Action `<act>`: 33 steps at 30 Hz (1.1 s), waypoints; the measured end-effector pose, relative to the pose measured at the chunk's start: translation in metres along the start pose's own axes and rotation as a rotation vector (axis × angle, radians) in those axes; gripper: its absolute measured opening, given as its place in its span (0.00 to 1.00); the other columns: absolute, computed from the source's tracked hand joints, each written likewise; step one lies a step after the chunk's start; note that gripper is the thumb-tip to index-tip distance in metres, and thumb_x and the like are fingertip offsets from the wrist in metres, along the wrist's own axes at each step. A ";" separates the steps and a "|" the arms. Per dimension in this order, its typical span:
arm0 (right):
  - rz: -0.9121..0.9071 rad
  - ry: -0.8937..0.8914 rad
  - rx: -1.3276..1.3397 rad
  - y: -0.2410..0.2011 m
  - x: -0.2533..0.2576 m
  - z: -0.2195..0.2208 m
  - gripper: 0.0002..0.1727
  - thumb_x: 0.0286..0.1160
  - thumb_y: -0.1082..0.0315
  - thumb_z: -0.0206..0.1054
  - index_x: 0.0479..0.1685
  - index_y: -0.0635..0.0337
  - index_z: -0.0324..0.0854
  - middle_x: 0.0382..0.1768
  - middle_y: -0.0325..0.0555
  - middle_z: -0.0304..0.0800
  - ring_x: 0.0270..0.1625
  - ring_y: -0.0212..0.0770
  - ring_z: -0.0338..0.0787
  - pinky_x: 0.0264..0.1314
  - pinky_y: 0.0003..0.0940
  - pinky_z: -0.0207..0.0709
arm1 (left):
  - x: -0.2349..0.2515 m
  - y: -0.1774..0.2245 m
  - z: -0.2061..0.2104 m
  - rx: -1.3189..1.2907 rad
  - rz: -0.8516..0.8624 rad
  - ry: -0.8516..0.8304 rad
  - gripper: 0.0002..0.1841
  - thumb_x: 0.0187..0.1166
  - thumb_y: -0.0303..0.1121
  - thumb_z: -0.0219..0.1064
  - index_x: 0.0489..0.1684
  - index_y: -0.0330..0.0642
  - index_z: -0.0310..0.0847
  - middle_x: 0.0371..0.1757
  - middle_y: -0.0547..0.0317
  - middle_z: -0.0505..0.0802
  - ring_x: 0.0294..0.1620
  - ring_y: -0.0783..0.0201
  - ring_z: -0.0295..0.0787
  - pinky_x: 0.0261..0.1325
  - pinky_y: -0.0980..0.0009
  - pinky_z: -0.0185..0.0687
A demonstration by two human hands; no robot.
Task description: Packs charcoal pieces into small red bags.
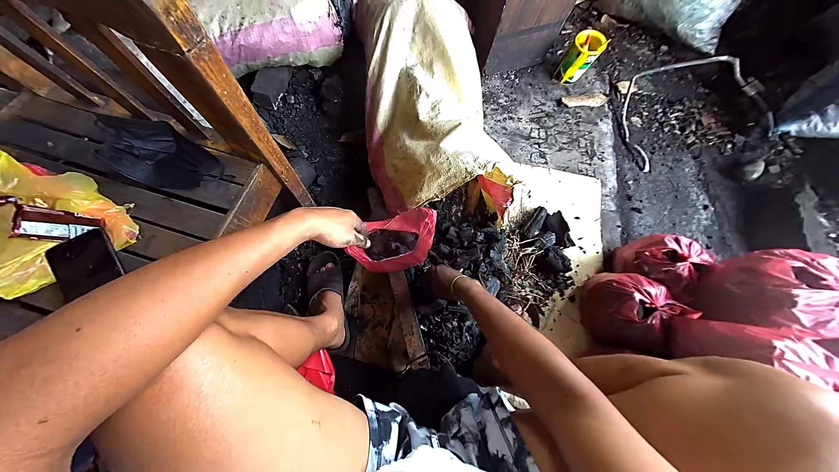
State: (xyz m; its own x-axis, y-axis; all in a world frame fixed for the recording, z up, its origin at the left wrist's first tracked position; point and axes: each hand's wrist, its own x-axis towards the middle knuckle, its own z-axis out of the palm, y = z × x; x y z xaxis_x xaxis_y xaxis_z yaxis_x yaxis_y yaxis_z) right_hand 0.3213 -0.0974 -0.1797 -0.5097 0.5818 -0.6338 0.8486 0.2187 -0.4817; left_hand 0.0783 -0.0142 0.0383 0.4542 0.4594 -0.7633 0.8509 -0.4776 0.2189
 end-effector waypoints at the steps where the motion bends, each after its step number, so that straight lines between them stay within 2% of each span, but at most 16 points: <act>1: -0.033 -0.005 0.028 0.003 -0.004 -0.010 0.16 0.74 0.66 0.74 0.57 0.63 0.90 0.60 0.66 0.90 0.67 0.67 0.87 0.72 0.72 0.72 | 0.000 0.000 0.001 -0.007 0.003 -0.002 0.22 0.93 0.46 0.53 0.70 0.42 0.85 0.61 0.43 0.92 0.67 0.47 0.86 0.74 0.42 0.72; 4: -0.079 0.015 0.188 0.012 -0.027 -0.048 0.14 0.74 0.69 0.75 0.55 0.65 0.90 0.55 0.62 0.92 0.62 0.59 0.89 0.71 0.64 0.74 | -0.001 -0.002 0.002 -0.031 0.003 -0.003 0.22 0.93 0.46 0.53 0.71 0.41 0.84 0.63 0.43 0.91 0.69 0.47 0.85 0.75 0.42 0.71; 7: -0.268 0.111 0.461 0.027 -0.053 -0.079 0.09 0.66 0.76 0.76 0.45 0.66 0.90 0.38 0.49 0.93 0.41 0.40 0.89 0.50 0.43 0.83 | -0.002 -0.005 0.003 -0.049 0.004 0.004 0.23 0.93 0.46 0.53 0.72 0.41 0.83 0.63 0.43 0.91 0.70 0.47 0.85 0.76 0.42 0.71; 9: -0.371 0.190 0.636 0.022 -0.068 -0.103 0.10 0.62 0.78 0.75 0.43 0.66 0.90 0.34 0.43 0.93 0.37 0.33 0.89 0.47 0.35 0.85 | -0.002 -0.008 0.004 -0.117 0.010 0.028 0.22 0.93 0.45 0.55 0.72 0.41 0.84 0.63 0.43 0.91 0.69 0.48 0.86 0.76 0.43 0.71; 11: -0.442 0.377 0.765 0.010 -0.070 -0.114 0.10 0.66 0.77 0.73 0.46 0.66 0.89 0.35 0.41 0.93 0.37 0.30 0.89 0.46 0.31 0.85 | 0.000 -0.013 0.007 -0.248 0.022 0.078 0.20 0.92 0.43 0.56 0.69 0.41 0.85 0.59 0.45 0.92 0.61 0.51 0.88 0.69 0.47 0.76; 13: -0.457 0.631 0.824 -0.012 -0.056 -0.112 0.11 0.68 0.76 0.74 0.49 0.66 0.89 0.38 0.44 0.94 0.40 0.32 0.90 0.49 0.33 0.86 | 0.002 -0.015 0.008 -0.414 0.034 0.106 0.20 0.92 0.41 0.57 0.71 0.39 0.83 0.62 0.45 0.91 0.60 0.53 0.87 0.66 0.51 0.78; 15: -0.406 0.790 0.723 -0.038 -0.036 -0.099 0.13 0.69 0.77 0.75 0.52 0.66 0.88 0.43 0.50 0.94 0.43 0.39 0.93 0.52 0.41 0.89 | 0.002 -0.016 0.008 -0.605 0.057 0.096 0.20 0.92 0.37 0.57 0.73 0.35 0.80 0.70 0.44 0.87 0.71 0.51 0.83 0.74 0.50 0.75; 17: -0.296 0.778 0.532 -0.056 -0.017 -0.086 0.14 0.67 0.76 0.77 0.52 0.65 0.89 0.50 0.55 0.94 0.52 0.48 0.94 0.62 0.51 0.88 | 0.002 -0.016 0.009 -0.690 0.072 0.092 0.20 0.91 0.36 0.57 0.74 0.33 0.79 0.73 0.42 0.85 0.74 0.49 0.81 0.77 0.49 0.73; 20: -0.223 0.628 0.402 -0.060 -0.005 -0.076 0.12 0.69 0.72 0.77 0.51 0.62 0.90 0.53 0.54 0.93 0.57 0.50 0.92 0.68 0.53 0.83 | 0.003 -0.014 0.011 -0.640 0.038 0.079 0.20 0.92 0.38 0.57 0.73 0.34 0.80 0.70 0.41 0.87 0.73 0.48 0.82 0.76 0.47 0.73; 23: -0.303 0.600 0.442 -0.048 -0.020 -0.085 0.11 0.70 0.74 0.77 0.50 0.62 0.91 0.51 0.52 0.94 0.54 0.46 0.93 0.66 0.50 0.85 | 0.007 -0.017 0.015 -0.589 0.025 0.107 0.20 0.92 0.39 0.57 0.72 0.34 0.80 0.68 0.40 0.88 0.69 0.47 0.84 0.72 0.46 0.75; 26: -0.362 0.561 0.406 -0.034 -0.031 -0.093 0.10 0.68 0.76 0.77 0.48 0.62 0.91 0.47 0.51 0.95 0.49 0.45 0.94 0.61 0.49 0.87 | 0.006 -0.020 0.017 -0.683 0.019 0.137 0.22 0.91 0.37 0.58 0.78 0.36 0.75 0.73 0.42 0.84 0.74 0.49 0.80 0.75 0.47 0.73; 29: -0.317 0.534 0.350 -0.030 -0.024 -0.082 0.11 0.68 0.76 0.77 0.49 0.64 0.90 0.48 0.54 0.94 0.53 0.49 0.94 0.65 0.53 0.85 | 0.005 -0.020 0.018 -0.823 0.041 0.151 0.25 0.89 0.33 0.59 0.85 0.37 0.68 0.80 0.42 0.79 0.79 0.48 0.76 0.78 0.49 0.72; 31: -0.255 0.548 0.381 -0.036 -0.018 -0.076 0.12 0.70 0.76 0.76 0.52 0.66 0.89 0.51 0.56 0.93 0.56 0.51 0.93 0.69 0.53 0.83 | 0.003 -0.016 0.014 -0.845 0.086 0.130 0.24 0.90 0.32 0.58 0.83 0.36 0.70 0.80 0.43 0.80 0.78 0.50 0.77 0.77 0.51 0.72; 33: -0.199 0.609 0.485 -0.043 -0.012 -0.070 0.12 0.73 0.75 0.74 0.53 0.66 0.89 0.51 0.58 0.93 0.56 0.52 0.92 0.69 0.54 0.82 | 0.001 -0.015 0.013 -0.830 0.126 0.090 0.20 0.91 0.32 0.55 0.76 0.35 0.76 0.73 0.45 0.84 0.73 0.54 0.80 0.74 0.55 0.74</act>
State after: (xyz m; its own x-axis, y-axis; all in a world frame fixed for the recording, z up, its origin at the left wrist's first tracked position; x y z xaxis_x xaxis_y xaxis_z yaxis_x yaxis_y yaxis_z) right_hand 0.3008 -0.0592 -0.1087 -0.3593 0.9236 -0.1340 0.5227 0.0802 -0.8488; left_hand 0.0623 -0.0160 0.0259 0.5480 0.5146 -0.6595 0.6944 0.1597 0.7016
